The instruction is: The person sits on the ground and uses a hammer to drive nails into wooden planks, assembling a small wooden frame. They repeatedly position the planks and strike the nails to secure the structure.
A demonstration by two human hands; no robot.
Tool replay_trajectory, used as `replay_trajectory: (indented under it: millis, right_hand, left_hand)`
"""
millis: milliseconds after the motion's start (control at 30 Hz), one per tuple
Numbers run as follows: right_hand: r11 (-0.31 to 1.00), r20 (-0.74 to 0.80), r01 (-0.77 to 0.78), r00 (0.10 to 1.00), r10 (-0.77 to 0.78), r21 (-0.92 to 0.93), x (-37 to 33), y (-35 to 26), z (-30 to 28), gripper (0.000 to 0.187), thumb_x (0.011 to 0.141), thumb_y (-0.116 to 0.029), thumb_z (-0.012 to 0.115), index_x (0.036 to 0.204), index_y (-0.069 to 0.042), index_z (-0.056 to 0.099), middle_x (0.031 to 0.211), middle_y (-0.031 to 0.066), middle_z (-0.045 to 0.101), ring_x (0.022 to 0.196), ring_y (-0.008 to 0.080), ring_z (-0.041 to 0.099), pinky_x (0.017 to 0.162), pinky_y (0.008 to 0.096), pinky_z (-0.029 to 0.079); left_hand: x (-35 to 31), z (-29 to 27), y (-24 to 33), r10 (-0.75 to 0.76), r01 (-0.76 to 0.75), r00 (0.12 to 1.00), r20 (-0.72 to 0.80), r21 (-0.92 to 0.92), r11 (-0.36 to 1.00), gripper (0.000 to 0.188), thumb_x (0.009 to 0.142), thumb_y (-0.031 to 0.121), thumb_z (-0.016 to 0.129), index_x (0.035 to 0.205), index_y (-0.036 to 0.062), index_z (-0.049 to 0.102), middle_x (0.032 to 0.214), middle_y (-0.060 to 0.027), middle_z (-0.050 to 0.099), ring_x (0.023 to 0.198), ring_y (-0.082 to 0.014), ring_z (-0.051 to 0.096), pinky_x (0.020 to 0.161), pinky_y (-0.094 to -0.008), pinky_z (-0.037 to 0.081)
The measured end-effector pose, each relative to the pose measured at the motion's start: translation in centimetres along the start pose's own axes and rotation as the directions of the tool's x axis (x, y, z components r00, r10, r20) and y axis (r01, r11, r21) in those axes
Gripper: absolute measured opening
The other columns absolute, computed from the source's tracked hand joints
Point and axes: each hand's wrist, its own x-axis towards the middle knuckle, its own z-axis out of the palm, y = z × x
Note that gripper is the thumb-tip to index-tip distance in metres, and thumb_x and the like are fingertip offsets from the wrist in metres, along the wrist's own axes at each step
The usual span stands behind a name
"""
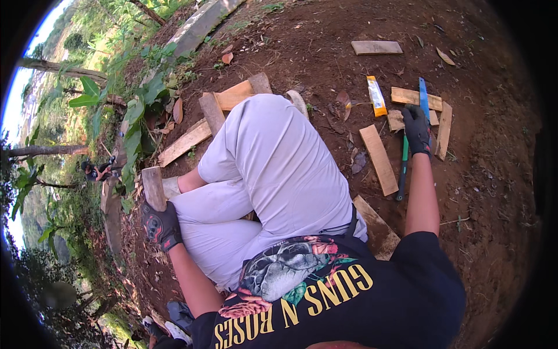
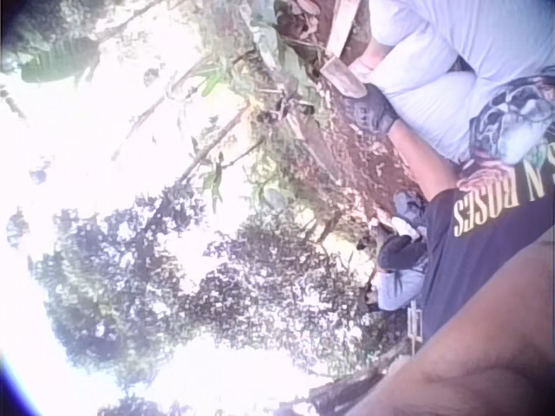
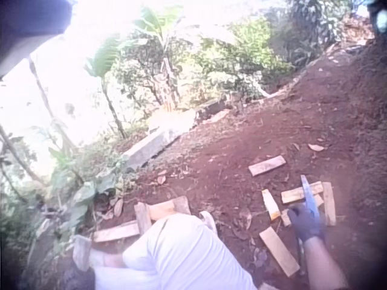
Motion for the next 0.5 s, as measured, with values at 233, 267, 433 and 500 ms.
replay_trajectory:
  millis: [233,267,433,500]
  right_hand:
    - [0.975,0.267,0.216,0.944,-0.195,-0.053,-10.7,-10.1,5.2,0.029,0.103,-0.022,0.066,0.122,0.0,0.069,0.117,0.0162,0.075,0.109,0.0284,0.072,0.096,0.0402,0.055]
    - [0.975,0.292,0.22,0.933,-0.21,-0.001,-10.9,-10.9,6.0,0.03,0.103,-0.022,0.066,0.122,0.0,0.069,0.118,0.0164,0.075,0.109,0.0292,0.072,0.097,0.0401,0.054]
    - [0.942,0.294,0.251,0.904,-0.31,0.221,-8.9,-13.3,9.4,0.029,0.104,-0.022,0.065,0.122,0.001,0.069,0.118,0.0152,0.074,0.109,0.0295,0.071,0.098,0.0397,0.053]
    - [0.912,0.252,0.385,0.877,-0.408,0.139,-8.3,-16.0,10.0,0.026,0.104,-0.02,0.065,0.119,0.001,0.07,0.115,0.0137,0.074,0.106,0.0272,0.071,0.096,0.0387,0.053]
  left_hand:
    - [0.9,0.0,-0.6,-0.061,0.061,0.998,0.002,0.016,0.998,0.06,0.08,0.035,0.074,0.131,0.0061,0.062,0.108,-0.0243,0.073,0.101,-0.0442,0.071,0.084,-0.056,0.057]
    - [0.9,0.0,-1.1,-0.074,0.074,0.997,-0.009,0.018,0.997,0.066,0.078,0.036,0.077,0.132,0.003,0.062,0.112,-0.0276,0.072,0.1,-0.0461,0.071,0.087,-0.0544,0.057]
    - [0.7,0.9,-2.4,-0.067,0.064,0.996,-0.06,-0.057,0.996,0.064,0.079,0.032,0.078,0.133,0.0017,0.061,0.113,-0.0269,0.071,0.103,-0.0461,0.07,0.088,-0.0545,0.057]
    - [0.9,1.2,-2.9,-0.085,0.081,0.996,-0.039,-0.109,0.991,0.063,0.08,0.031,0.078,0.133,0.0013,0.06,0.113,-0.0269,0.071,0.104,-0.0458,0.07,0.089,-0.0544,0.057]
